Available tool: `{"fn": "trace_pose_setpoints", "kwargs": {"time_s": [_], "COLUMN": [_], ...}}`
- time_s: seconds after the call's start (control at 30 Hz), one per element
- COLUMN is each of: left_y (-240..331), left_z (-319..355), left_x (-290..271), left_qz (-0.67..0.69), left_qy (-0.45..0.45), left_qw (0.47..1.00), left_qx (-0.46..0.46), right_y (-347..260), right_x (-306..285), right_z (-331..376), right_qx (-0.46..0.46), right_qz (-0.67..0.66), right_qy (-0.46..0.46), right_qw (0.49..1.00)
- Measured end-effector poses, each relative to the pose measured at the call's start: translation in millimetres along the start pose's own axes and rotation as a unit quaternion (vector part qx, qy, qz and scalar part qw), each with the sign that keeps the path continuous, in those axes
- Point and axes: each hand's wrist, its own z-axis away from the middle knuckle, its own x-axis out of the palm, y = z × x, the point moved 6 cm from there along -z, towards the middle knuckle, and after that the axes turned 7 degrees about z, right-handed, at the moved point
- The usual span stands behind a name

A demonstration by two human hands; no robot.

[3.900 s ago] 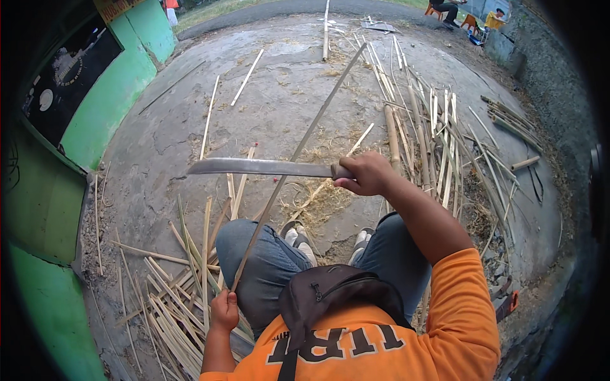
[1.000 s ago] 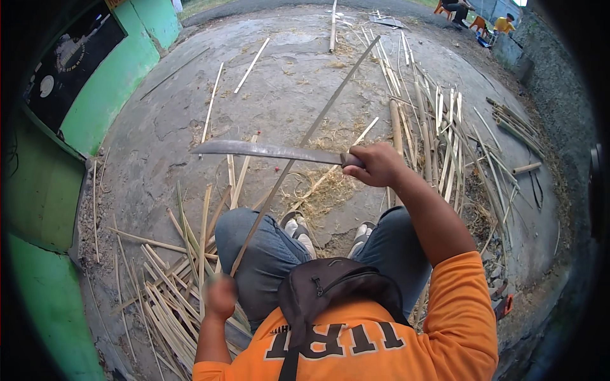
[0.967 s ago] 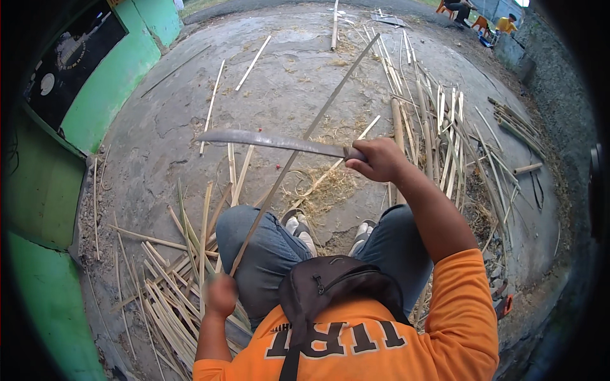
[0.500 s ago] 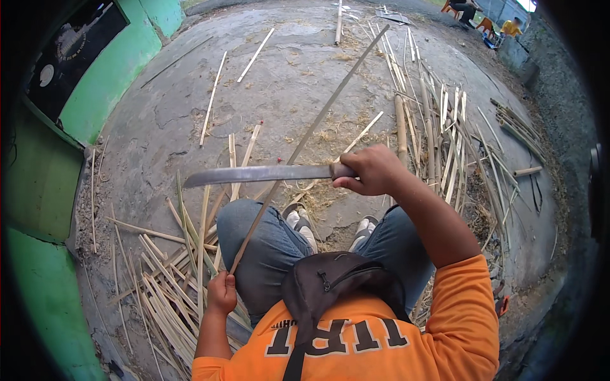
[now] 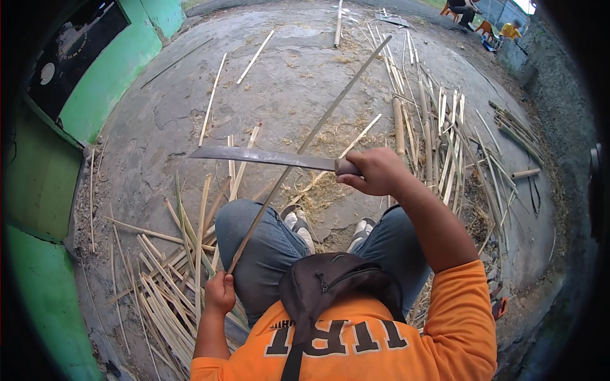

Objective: The person uses a knife to scrape and shave bamboo strips while sitting on the ground, refining the surface of the wood.

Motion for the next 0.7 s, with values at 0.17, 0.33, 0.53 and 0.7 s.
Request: {"fn": "trace_pose_setpoints", "kwargs": {"time_s": [0.17, 0.33, 0.53, 0.7], "left_y": [0, -1, -7, -2], "left_z": [-2, 1, 3, 5], "left_x": [3, 5, 8, 8], "left_qz": [-0.019, -0.055, -0.095, -0.120], "left_qy": [0.014, 0.022, 0.058, 0.067], "left_qw": [1.000, 0.998, 0.993, 0.990], "left_qx": [0.013, 0.014, 0.039, 0.037], "right_y": [36, 14, 24, 47], "right_x": [-11, -6, -17, -15], "right_z": [-16, -10, -12, -20], "right_qx": [0.069, 0.065, 0.039, 0.116], "right_qz": [-0.028, -0.009, 0.019, 0.021], "right_qy": [0.005, -0.021, 0.026, 0.046], "right_qw": [0.997, 0.998, 0.999, 0.992]}}
